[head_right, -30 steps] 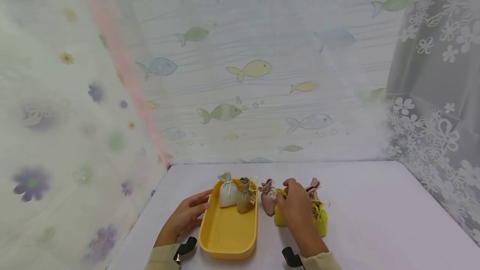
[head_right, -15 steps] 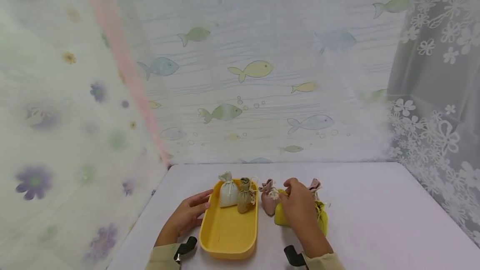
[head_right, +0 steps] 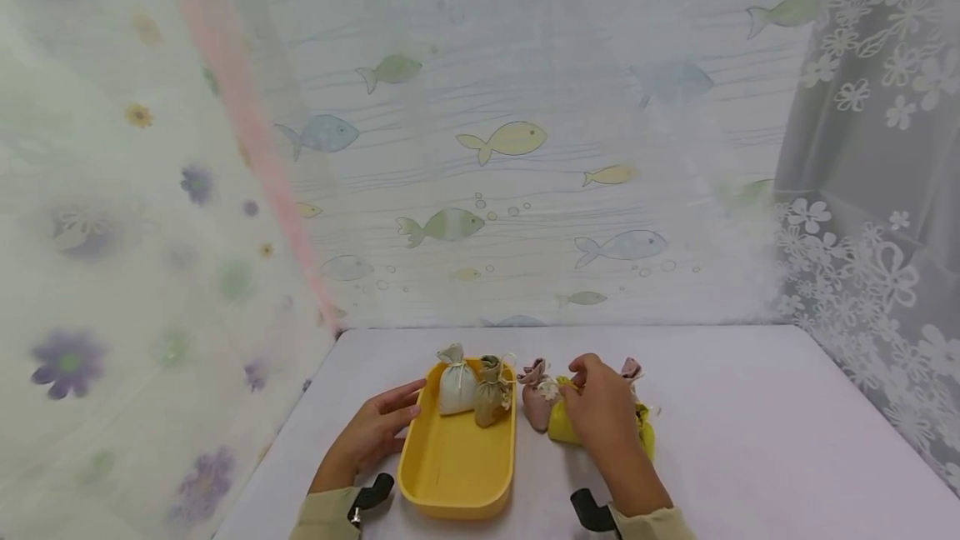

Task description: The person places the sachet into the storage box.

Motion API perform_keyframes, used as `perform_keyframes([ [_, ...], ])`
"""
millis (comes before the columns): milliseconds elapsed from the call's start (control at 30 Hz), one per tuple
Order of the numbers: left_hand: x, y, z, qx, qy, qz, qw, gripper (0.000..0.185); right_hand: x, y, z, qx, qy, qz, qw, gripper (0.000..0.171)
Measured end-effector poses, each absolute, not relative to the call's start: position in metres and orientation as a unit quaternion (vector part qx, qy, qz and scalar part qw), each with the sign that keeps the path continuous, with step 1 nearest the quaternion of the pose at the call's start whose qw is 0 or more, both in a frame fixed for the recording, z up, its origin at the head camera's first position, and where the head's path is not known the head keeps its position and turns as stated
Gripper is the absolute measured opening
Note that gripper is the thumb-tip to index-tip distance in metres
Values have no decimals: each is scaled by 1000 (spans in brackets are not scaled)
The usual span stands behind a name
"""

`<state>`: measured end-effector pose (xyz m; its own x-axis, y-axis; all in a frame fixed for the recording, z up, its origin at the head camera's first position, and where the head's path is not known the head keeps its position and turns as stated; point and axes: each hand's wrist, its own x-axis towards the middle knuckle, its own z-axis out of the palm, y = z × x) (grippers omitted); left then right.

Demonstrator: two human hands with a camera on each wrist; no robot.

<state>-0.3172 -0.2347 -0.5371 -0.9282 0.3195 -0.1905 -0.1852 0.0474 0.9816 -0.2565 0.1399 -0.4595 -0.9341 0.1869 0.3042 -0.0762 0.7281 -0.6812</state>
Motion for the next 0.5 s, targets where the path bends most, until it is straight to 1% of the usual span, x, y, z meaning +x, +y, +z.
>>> perform_keyframes([
  [300,-314,-234,-528,73,729,660,169,61,-254,139,-452,-26,-902,389,183,25],
  [500,-312,-234,-515,108,754,628,157,63,-251,138,-447,-11,-899,398,185,30],
])
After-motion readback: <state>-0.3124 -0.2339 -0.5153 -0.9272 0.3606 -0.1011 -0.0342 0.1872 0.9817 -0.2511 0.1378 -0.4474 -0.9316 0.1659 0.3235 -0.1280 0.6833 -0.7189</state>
